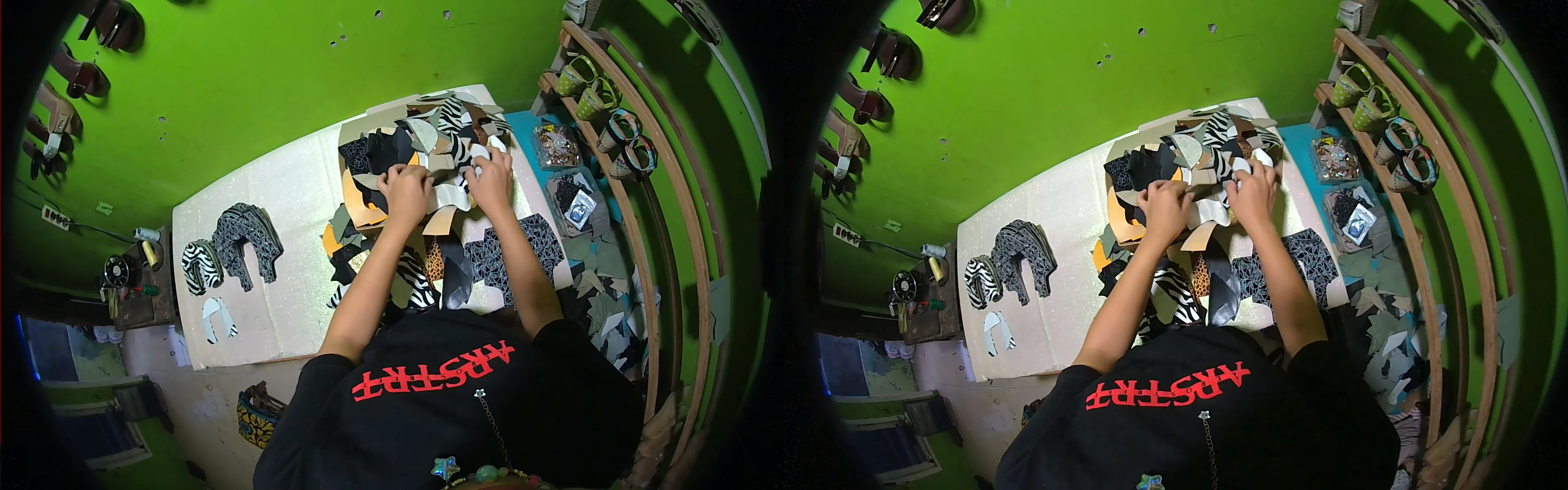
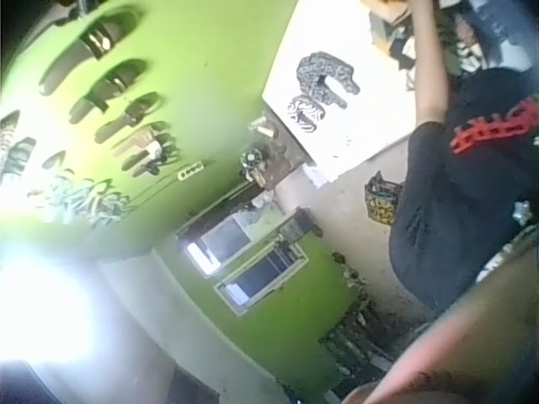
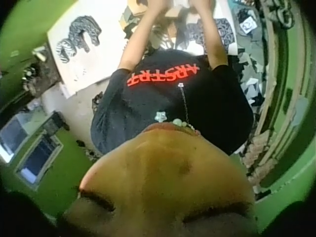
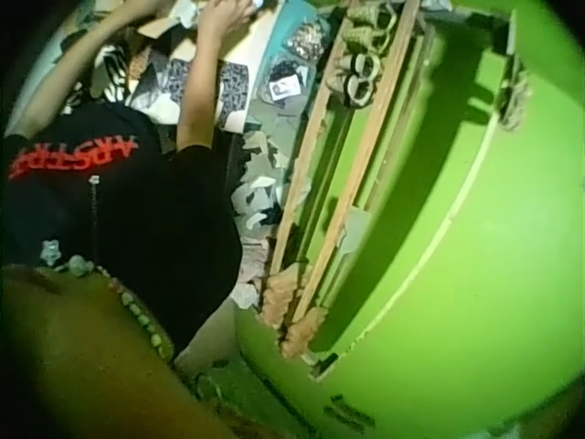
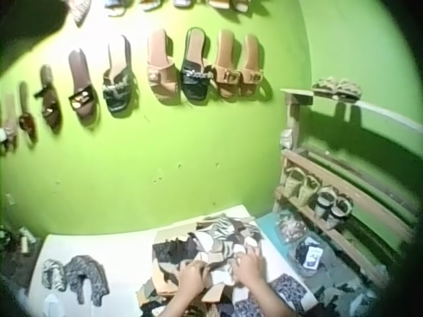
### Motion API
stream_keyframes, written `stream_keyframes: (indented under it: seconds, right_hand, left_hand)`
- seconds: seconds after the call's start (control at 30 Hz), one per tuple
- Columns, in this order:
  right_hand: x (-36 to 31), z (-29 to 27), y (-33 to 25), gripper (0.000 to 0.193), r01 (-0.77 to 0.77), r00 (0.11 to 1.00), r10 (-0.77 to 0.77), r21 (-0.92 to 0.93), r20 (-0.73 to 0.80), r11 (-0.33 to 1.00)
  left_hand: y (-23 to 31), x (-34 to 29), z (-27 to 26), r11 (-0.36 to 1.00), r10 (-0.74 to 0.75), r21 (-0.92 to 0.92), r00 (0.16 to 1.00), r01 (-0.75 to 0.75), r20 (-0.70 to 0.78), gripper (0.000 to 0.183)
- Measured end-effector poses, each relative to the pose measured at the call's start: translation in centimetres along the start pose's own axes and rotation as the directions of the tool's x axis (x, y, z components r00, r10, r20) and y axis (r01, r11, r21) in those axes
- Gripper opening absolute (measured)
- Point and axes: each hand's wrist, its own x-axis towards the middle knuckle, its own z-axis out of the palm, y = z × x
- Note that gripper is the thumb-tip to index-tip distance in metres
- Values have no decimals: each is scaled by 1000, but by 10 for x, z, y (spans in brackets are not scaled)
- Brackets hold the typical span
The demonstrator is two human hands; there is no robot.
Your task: Sorting and arranging animal-print leather and fabric pieces for shoe manufacturing.
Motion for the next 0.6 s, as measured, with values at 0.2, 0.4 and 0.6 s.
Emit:
stream_keyframes:
  seconds: [0.2, 0.4, 0.6]
  right_hand:
    - [0, -3, 18, 15, -46, 993, 64, 167, -103, 985]
    - [-1, 2, 12, 15, -48, 990, 74, 211, -118, 976]
    - [-4, 3, 12, 17, -46, 989, 68, 155, -135, 987]
  left_hand:
    - [-34, 11, -21, 816, -201, -553, 980, 169, 1, 16]
    - [-70, 13, -27, 517, -332, -837, 943, 178, -5, 15]
    - [-65, 6, -53, 328, -380, -929, 924, 171, 36, 18]
